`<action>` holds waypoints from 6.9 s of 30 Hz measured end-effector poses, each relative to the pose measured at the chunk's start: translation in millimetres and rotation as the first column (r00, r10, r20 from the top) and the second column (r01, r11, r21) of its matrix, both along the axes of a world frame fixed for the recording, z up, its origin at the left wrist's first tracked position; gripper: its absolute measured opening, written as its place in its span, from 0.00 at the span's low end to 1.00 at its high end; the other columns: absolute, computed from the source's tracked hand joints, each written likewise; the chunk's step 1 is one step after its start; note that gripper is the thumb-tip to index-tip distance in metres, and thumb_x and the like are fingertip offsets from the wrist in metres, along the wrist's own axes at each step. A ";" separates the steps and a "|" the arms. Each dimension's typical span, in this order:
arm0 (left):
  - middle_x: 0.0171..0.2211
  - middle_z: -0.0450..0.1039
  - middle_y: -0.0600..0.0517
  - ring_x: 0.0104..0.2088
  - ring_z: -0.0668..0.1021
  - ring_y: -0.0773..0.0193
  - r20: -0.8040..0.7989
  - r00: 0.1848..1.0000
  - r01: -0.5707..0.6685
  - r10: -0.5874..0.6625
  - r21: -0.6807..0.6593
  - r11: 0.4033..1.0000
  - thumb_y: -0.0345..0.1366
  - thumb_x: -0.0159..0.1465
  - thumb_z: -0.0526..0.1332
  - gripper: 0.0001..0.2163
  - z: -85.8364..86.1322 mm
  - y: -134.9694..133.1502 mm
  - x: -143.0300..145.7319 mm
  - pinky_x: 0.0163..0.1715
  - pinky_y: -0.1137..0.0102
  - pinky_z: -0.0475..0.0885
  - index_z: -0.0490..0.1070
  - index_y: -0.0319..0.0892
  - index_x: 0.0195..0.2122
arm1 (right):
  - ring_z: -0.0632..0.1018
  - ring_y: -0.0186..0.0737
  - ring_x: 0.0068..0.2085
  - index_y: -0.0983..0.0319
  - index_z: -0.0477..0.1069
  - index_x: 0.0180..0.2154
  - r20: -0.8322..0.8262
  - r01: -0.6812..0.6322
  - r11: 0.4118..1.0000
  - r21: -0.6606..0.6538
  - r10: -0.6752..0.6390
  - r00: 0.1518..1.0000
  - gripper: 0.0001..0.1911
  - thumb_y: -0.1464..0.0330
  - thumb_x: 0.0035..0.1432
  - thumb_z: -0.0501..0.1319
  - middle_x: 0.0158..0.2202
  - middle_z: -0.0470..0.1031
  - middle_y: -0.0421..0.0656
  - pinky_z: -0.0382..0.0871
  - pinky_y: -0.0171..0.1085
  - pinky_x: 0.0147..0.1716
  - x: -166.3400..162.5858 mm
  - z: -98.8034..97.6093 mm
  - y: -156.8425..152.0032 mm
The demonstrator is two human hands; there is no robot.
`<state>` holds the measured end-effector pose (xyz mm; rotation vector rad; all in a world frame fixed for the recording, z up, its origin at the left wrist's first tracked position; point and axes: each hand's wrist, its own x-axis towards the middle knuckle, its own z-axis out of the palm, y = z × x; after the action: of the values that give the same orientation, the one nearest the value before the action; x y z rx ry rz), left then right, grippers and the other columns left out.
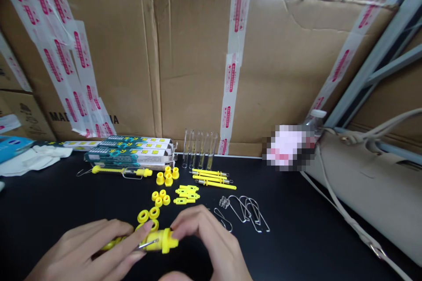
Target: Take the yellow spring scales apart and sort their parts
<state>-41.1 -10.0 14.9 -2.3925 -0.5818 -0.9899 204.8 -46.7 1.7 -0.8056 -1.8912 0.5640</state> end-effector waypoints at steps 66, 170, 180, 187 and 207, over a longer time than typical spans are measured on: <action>0.26 0.77 0.55 0.23 0.78 0.66 -0.089 0.996 0.012 -0.011 0.019 1.000 0.25 0.71 0.47 0.18 -2.9 -0.9 -2.1 0.25 0.70 0.70 0.77 0.44 0.44 | 0.78 0.36 0.28 0.62 0.73 0.34 -0.168 -0.065 0.715 -0.696 -0.075 0.983 0.20 0.52 0.65 0.61 0.29 0.76 0.42 0.75 0.34 0.30 -7.8 -19.8 6.3; 0.27 0.77 0.53 0.24 0.79 0.66 0.004 0.998 0.061 -0.061 -0.081 0.995 0.30 0.70 0.56 0.10 -5.3 -0.8 -2.5 0.26 0.70 0.75 0.77 0.41 0.47 | 0.81 0.40 0.33 0.53 0.83 0.42 -0.181 0.197 0.897 -0.395 -0.286 0.941 0.09 0.59 0.62 0.67 0.36 0.82 0.42 0.77 0.34 0.34 1.0 -2.0 10.5; 0.23 0.77 0.59 0.20 0.78 0.70 -0.128 0.986 0.109 -0.108 0.002 0.994 0.25 0.67 0.61 0.10 -0.2 -9.9 3.1 0.24 0.74 0.77 0.79 0.47 0.42 | 0.82 0.40 0.39 0.56 0.79 0.46 0.045 0.192 0.975 -0.111 -0.188 0.981 0.08 0.69 0.66 0.63 0.41 0.82 0.42 0.77 0.35 0.41 -9.8 4.3 17.0; 0.21 0.75 0.59 0.19 0.77 0.68 -0.136 0.985 0.108 -0.107 0.001 0.994 0.24 0.67 0.59 0.11 -2.2 -11.6 6.6 0.20 0.73 0.74 0.79 0.47 0.40 | 0.81 0.40 0.43 0.60 0.76 0.46 0.156 0.069 0.995 -0.068 -0.058 0.986 0.10 0.76 0.64 0.64 0.43 0.81 0.43 0.75 0.37 0.45 -37.3 7.0 55.7; 0.25 0.78 0.54 0.23 0.80 0.65 -0.067 0.997 -0.024 0.026 0.033 0.999 0.29 0.71 0.53 0.12 -8.6 5.3 -0.4 0.25 0.69 0.72 0.77 0.40 0.46 | 0.80 0.41 0.41 0.58 0.76 0.43 0.044 0.064 0.974 -0.217 -0.056 0.997 0.09 0.67 0.71 0.57 0.39 0.80 0.43 0.73 0.39 0.43 -31.1 -0.4 57.2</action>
<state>-41.6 -4.7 6.3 -2.3747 -0.5650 -0.8973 173.7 10.5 1.3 -1.0186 -1.8530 0.7329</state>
